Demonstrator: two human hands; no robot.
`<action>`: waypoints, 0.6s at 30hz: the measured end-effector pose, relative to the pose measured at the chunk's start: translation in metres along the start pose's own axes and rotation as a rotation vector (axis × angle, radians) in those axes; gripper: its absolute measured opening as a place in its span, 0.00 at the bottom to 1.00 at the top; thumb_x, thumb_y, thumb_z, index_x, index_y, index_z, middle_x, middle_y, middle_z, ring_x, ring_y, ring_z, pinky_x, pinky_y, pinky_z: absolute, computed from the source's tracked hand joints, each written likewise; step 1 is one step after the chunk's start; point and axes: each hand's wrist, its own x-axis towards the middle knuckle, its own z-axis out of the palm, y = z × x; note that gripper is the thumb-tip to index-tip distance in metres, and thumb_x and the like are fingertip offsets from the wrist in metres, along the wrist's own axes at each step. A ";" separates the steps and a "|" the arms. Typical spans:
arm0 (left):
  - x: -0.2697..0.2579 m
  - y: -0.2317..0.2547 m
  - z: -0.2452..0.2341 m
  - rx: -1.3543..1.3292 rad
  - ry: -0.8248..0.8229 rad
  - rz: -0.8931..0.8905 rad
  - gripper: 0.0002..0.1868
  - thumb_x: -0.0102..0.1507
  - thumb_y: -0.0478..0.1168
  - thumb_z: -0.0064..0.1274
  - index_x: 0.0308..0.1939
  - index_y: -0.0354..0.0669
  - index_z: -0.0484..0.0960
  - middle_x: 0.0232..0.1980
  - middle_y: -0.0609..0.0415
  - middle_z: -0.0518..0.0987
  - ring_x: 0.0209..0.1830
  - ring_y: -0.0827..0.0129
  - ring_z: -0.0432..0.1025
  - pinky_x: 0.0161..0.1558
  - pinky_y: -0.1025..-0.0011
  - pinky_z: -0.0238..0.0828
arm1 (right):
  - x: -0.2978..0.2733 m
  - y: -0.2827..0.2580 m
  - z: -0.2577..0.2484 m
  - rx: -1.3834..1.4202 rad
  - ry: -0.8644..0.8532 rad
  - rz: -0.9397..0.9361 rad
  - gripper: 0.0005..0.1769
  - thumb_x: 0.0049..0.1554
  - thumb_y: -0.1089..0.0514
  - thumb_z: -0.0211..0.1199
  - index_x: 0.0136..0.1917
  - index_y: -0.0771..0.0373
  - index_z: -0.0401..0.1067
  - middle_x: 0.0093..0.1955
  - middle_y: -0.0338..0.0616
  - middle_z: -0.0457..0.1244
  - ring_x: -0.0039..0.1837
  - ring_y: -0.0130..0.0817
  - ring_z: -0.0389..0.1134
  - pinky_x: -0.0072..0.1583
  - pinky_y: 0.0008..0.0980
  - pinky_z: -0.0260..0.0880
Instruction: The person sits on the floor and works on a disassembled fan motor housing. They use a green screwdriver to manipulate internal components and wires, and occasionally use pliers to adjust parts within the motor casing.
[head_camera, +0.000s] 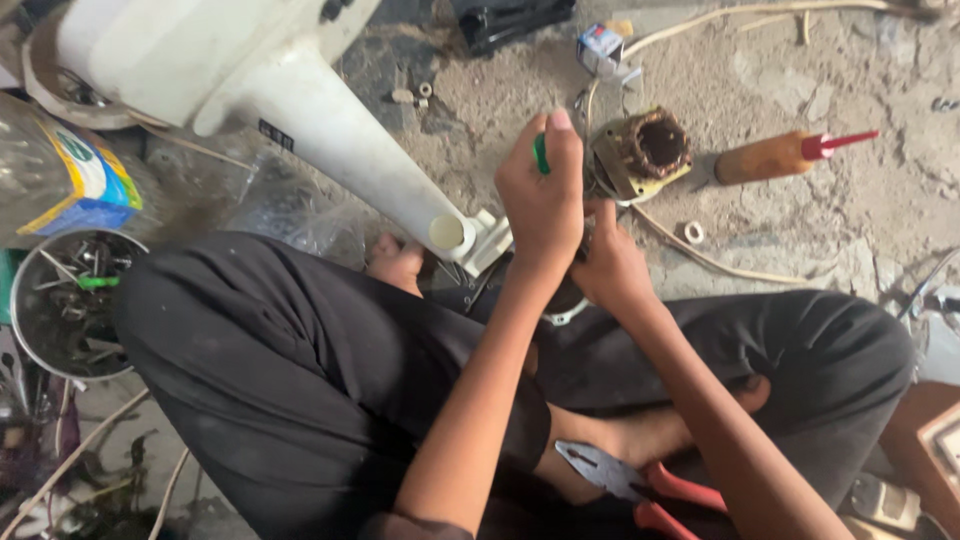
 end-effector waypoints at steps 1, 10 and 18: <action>0.001 -0.001 0.000 0.008 -0.002 0.010 0.18 0.74 0.44 0.43 0.32 0.39 0.70 0.24 0.62 0.63 0.26 0.80 0.58 0.30 0.71 0.57 | 0.000 0.000 0.000 -0.009 -0.005 -0.001 0.37 0.49 0.57 0.71 0.67 0.59 0.56 0.50 0.68 0.66 0.55 0.70 0.66 0.54 0.59 0.65; 0.002 -0.006 -0.005 -0.186 -0.027 -0.126 0.19 0.74 0.43 0.43 0.29 0.41 0.67 0.25 0.65 0.63 0.25 0.83 0.56 0.28 0.74 0.53 | -0.005 -0.013 -0.010 0.026 -0.025 0.041 0.41 0.46 0.60 0.74 0.67 0.59 0.56 0.49 0.65 0.66 0.54 0.67 0.67 0.53 0.58 0.65; 0.003 -0.006 -0.003 -0.041 -0.021 -0.066 0.19 0.75 0.45 0.42 0.31 0.41 0.68 0.26 0.65 0.63 0.26 0.82 0.58 0.29 0.73 0.55 | -0.007 -0.014 -0.006 0.056 0.070 -0.030 0.38 0.48 0.65 0.72 0.67 0.61 0.57 0.56 0.66 0.64 0.59 0.68 0.65 0.57 0.57 0.65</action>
